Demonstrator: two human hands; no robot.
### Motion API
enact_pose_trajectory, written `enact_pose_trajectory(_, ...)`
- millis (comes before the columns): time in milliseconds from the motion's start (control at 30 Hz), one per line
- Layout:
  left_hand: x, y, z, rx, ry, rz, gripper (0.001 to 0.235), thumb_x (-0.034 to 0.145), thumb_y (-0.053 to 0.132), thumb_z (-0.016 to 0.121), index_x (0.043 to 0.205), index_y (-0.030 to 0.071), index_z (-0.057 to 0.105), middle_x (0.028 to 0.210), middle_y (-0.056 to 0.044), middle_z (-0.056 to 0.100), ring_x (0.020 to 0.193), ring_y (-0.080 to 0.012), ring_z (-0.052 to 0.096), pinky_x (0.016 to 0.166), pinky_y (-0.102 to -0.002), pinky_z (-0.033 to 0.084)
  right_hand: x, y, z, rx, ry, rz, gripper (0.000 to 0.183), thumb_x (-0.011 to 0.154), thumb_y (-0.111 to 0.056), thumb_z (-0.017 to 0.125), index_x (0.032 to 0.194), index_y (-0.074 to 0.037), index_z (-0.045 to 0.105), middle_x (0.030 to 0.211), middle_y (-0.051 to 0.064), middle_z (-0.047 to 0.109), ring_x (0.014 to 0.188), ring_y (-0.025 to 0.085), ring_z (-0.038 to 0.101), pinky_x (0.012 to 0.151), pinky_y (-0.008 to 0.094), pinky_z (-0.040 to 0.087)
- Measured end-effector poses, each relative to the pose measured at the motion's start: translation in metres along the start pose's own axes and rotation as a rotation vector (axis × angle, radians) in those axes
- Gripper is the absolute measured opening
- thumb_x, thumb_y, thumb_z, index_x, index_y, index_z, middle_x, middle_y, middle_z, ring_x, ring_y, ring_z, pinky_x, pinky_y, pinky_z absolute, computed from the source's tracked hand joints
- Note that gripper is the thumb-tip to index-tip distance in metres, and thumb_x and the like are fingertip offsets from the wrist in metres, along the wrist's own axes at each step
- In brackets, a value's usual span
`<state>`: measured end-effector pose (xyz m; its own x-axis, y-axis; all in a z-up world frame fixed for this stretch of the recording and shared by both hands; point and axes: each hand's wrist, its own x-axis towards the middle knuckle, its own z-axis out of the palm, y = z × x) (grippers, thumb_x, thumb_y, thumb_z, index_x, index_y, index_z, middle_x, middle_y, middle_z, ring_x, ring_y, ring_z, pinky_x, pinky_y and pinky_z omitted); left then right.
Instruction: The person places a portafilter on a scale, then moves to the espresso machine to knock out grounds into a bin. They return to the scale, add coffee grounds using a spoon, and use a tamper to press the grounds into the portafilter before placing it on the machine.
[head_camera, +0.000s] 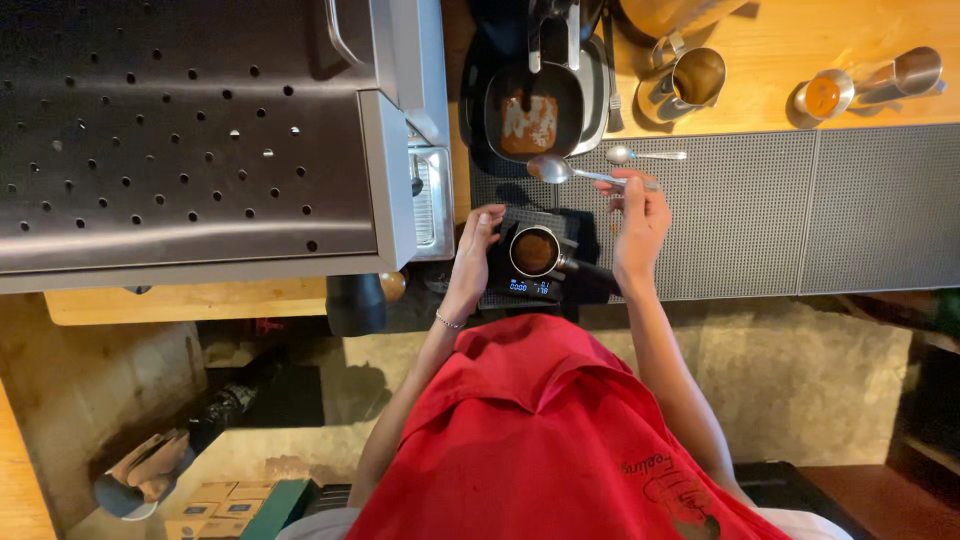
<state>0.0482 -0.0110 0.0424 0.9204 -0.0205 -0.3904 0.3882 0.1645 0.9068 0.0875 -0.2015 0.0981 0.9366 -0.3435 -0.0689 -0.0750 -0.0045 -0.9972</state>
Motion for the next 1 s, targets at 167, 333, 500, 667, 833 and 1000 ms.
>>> enact_pose_trajectory(167, -0.003, -0.012, -0.003, -0.01, -0.009, 0.009, 0.041, 0.102, 0.036, 0.034, 0.122, 0.005, 0.052, 0.123, -0.017, 0.052, 0.124, -0.0318, 0.045, 0.099, -0.043, 0.039, -0.019, -0.01, -0.016, -0.025, 0.021, -0.09, 0.03, 0.102, -0.019, 0.04, 0.092, 0.002, 0.059, 0.076, 0.018, 0.064, 0.073, 0.018, 0.061, 0.059, 0.022, 0.044)
enact_pose_trajectory(333, -0.011, -0.01, -0.002, -0.023, 0.006, 0.01, 0.038, 0.101, 0.033, 0.036, 0.12, 0.006, 0.054, 0.121, -0.015, 0.053, 0.123, -0.0303, 0.046, 0.1, -0.043, 0.039, -0.041, -0.008, -0.029, -0.112, -0.041, -0.218, 0.033, 0.102, -0.016, 0.039, 0.085, 0.003, 0.06, 0.073, 0.02, 0.062, 0.072, 0.022, 0.061, 0.061, 0.027, 0.046)
enact_pose_trajectory(500, -0.014, -0.01, -0.001, -0.007, 0.002, 0.022, 0.038, 0.101, 0.034, 0.035, 0.119, 0.007, 0.055, 0.119, -0.014, 0.053, 0.12, -0.0283, 0.047, 0.099, -0.046, 0.038, -0.058, -0.016, -0.031, -0.282, -0.234, -0.373, 0.03, 0.097, -0.018, 0.047, 0.082, -0.002, 0.068, 0.077, 0.011, 0.066, 0.078, 0.025, 0.061, 0.072, 0.034, 0.047)
enact_pose_trajectory(667, -0.017, -0.009, -0.001, -0.008, 0.0, 0.026, 0.037, 0.101, 0.034, 0.036, 0.119, 0.007, 0.055, 0.118, -0.013, 0.054, 0.119, -0.0267, 0.047, 0.098, -0.046, 0.038, -0.057, -0.013, -0.032, -0.26, -0.217, -0.4, 0.031, 0.099, -0.018, 0.045, 0.083, -0.001, 0.066, 0.076, 0.012, 0.065, 0.075, 0.024, 0.059, 0.07, 0.034, 0.046)
enact_pose_trajectory(833, -0.018, -0.011, -0.004, -0.026, 0.0, 0.026, 0.038, 0.101, 0.034, 0.036, 0.119, 0.006, 0.055, 0.119, -0.014, 0.053, 0.12, -0.0271, 0.046, 0.099, -0.045, 0.038, -0.056, -0.013, -0.031, -0.223, -0.156, -0.368, 0.035, 0.101, -0.018, 0.041, 0.083, 0.0, 0.064, 0.071, 0.014, 0.064, 0.067, 0.021, 0.056, 0.066, 0.031, 0.045)
enact_pose_trajectory(1000, -0.02, -0.01, -0.005, -0.018, -0.008, 0.023, 0.039, 0.101, 0.036, 0.037, 0.119, 0.006, 0.054, 0.12, -0.016, 0.053, 0.122, -0.0307, 0.047, 0.098, -0.046, 0.039, -0.055, -0.011, -0.03, -0.225, -0.132, -0.35, 0.034, 0.102, -0.016, 0.039, 0.082, -0.002, 0.063, 0.07, 0.013, 0.065, 0.066, 0.02, 0.057, 0.064, 0.03, 0.045)
